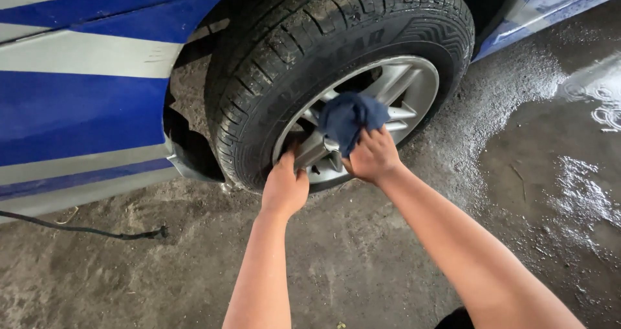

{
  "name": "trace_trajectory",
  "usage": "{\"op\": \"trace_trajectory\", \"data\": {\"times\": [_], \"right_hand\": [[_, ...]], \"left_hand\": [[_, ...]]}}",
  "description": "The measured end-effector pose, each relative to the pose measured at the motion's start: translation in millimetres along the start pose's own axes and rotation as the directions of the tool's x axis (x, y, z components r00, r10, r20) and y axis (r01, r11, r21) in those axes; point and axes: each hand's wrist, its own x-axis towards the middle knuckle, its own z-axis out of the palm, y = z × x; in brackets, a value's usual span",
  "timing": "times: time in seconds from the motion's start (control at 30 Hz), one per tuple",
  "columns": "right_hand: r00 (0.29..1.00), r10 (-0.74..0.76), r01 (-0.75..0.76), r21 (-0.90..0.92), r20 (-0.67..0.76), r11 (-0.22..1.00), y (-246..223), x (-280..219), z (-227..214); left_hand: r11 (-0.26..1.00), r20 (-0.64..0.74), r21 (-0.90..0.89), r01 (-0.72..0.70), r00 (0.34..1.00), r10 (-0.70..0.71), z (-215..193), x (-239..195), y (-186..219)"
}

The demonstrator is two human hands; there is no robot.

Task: Wiping down the alloy rim of a car wheel with a blue microfiber cloth to remove dirt and moisture.

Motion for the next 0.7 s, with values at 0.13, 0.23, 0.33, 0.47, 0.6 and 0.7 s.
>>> {"op": "trace_trajectory", "data": {"times": [0.13, 0.23, 0.33, 0.47, 0.6, 0.7], "right_hand": [[0.969, 0.105, -0.091, -0.073, 0.225, 0.993, -38.7, 46.1, -28.6], [0.936, 0.119, -0.133, 0.022, 0.331, 0.991, -50.3, 46.0, -36.9], [0.954, 0.146, -0.176, 0.095, 0.262, 0.980, -47.5, 59.5, -36.4], [0.970, 0.211, -0.239, 0.302, 0.122, 0.923, -49.6, 78.9, -28.6], [0.961, 0.258, -0.276, 0.300, 0.098, 0.913, -45.1, 69.6, -20.8], [0.969, 0.233, -0.245, 0.272, 0.079, 0.930, -28.2, 48.6, -22.2]], "left_hand": [[0.999, -0.014, 0.016, -0.032, 0.999, 0.033, 5.0, 2.5, -5.5], [0.998, -0.030, 0.038, -0.049, 0.998, 0.050, 7.5, 2.9, -3.2], [1.000, -0.025, 0.012, -0.018, 1.000, 0.018, 8.6, 2.9, -3.6], [0.987, -0.101, 0.007, -0.159, 0.982, 0.159, 23.0, 23.6, -31.7], [0.982, -0.143, 0.033, -0.184, 0.972, 0.186, 25.2, 16.8, -32.9], [0.997, -0.066, 0.014, -0.078, 0.995, 0.078, 22.8, 19.7, -28.9]]}}
